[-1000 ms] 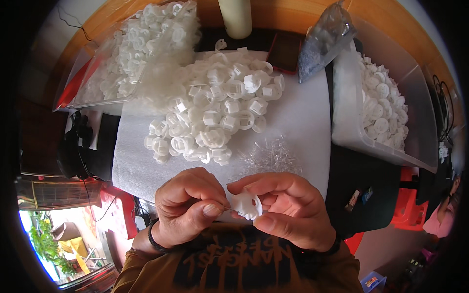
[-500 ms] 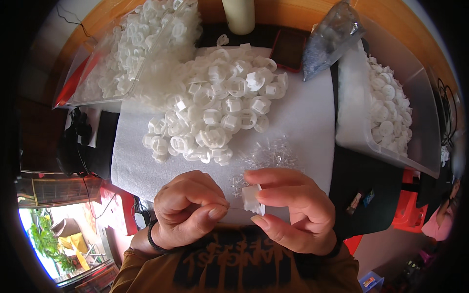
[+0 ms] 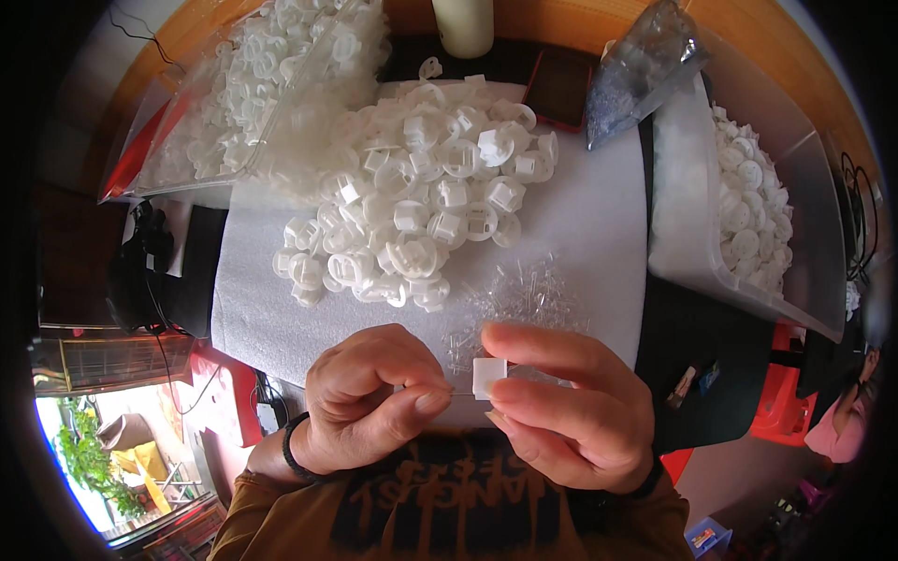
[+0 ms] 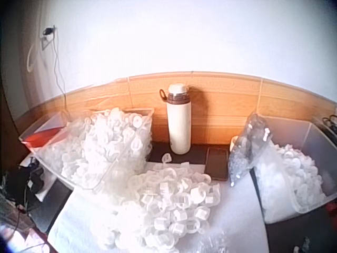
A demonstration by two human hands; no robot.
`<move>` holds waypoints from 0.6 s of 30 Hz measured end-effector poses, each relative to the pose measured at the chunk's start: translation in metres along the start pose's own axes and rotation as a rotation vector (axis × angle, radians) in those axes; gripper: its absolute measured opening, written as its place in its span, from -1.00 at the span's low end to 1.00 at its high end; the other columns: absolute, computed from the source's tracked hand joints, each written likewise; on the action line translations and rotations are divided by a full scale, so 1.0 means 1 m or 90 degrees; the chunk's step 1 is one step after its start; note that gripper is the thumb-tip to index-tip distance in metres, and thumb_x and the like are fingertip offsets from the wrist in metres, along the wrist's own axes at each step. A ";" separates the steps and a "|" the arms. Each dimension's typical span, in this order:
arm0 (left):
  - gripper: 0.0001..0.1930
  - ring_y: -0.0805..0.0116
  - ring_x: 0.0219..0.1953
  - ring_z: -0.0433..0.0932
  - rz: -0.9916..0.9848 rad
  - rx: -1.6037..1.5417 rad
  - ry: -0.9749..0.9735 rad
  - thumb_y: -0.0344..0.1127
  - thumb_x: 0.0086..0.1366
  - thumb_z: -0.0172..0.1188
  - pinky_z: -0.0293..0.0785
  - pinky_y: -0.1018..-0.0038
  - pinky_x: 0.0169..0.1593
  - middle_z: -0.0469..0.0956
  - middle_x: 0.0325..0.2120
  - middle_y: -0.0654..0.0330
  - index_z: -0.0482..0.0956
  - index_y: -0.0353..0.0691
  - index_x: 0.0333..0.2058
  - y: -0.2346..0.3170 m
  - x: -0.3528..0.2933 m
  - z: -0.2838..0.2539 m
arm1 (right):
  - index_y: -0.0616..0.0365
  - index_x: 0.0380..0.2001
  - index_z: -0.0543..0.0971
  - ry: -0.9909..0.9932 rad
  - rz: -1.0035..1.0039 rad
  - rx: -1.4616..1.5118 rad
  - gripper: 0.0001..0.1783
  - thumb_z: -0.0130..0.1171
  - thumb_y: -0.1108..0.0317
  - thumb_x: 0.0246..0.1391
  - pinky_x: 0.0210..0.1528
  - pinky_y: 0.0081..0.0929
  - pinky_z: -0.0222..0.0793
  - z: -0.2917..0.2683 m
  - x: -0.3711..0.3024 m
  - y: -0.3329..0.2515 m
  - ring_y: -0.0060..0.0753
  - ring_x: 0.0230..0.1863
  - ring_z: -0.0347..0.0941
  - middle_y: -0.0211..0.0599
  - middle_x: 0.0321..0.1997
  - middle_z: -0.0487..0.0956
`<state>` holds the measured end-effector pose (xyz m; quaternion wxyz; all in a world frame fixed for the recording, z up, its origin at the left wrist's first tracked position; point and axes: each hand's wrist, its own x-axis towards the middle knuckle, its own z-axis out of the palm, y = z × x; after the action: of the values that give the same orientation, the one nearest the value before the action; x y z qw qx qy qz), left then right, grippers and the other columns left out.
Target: Assembling small clear pins into white circular plastic housings at a manufacturing workstation.
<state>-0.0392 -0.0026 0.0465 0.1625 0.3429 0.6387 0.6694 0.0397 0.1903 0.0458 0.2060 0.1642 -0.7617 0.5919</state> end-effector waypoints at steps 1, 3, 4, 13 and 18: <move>-0.92 0.37 -0.46 0.52 -0.007 0.003 -0.013 -0.47 0.13 0.27 0.41 0.53 -0.39 0.56 -0.50 0.15 0.54 -0.30 -0.41 0.000 0.000 0.000 | 0.18 -0.13 0.51 0.000 0.000 0.000 -0.58 0.23 0.70 -0.13 -0.12 -0.46 0.51 0.000 0.001 -0.002 -0.14 -0.06 0.54 0.12 0.03 0.45; -0.92 0.36 -0.46 0.53 0.016 -0.001 -0.019 -0.47 0.14 0.27 0.42 0.51 -0.38 0.57 -0.50 0.15 0.54 -0.30 -0.41 -0.003 0.000 0.003 | 0.19 -0.17 0.54 -0.029 0.002 -0.032 -0.62 0.26 0.69 -0.14 -0.12 -0.48 0.52 -0.001 0.003 -0.007 -0.16 -0.06 0.54 0.11 0.00 0.48; -0.92 0.34 -0.46 0.53 0.039 -0.005 -0.026 -0.47 0.14 0.27 0.43 0.50 -0.38 0.57 -0.50 0.15 0.55 -0.31 -0.41 -0.003 0.000 0.005 | 0.19 -0.17 0.54 -0.028 0.003 -0.032 -0.62 0.26 0.69 -0.14 -0.12 -0.48 0.52 0.000 0.003 -0.007 -0.16 -0.06 0.54 0.11 0.00 0.48; -0.86 0.28 -0.47 0.55 0.087 0.161 -0.051 -0.50 0.09 0.27 0.45 0.49 -0.44 0.56 -0.47 0.10 0.52 -0.32 -0.35 0.007 0.003 0.008 | 0.25 -0.12 0.56 -0.035 0.090 0.014 -0.60 0.25 0.70 -0.12 -0.21 -0.58 0.50 -0.011 -0.002 -0.010 -0.30 -0.09 0.54 0.05 0.01 0.49; -0.79 0.27 -0.52 0.53 0.178 0.306 -0.071 -0.56 0.02 0.27 0.44 0.48 -0.49 0.54 -0.46 0.08 0.50 -0.34 -0.32 0.005 0.002 0.010 | 0.25 -0.10 0.56 -0.041 0.089 0.024 -0.58 0.27 0.69 -0.12 -0.19 -0.59 0.50 -0.014 -0.006 -0.011 -0.33 -0.12 0.55 0.01 0.01 0.49</move>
<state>-0.0331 0.0055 0.0510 0.0174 0.4926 0.7158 0.4946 0.0515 0.2013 0.0548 0.1363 0.1335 -0.7664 0.6133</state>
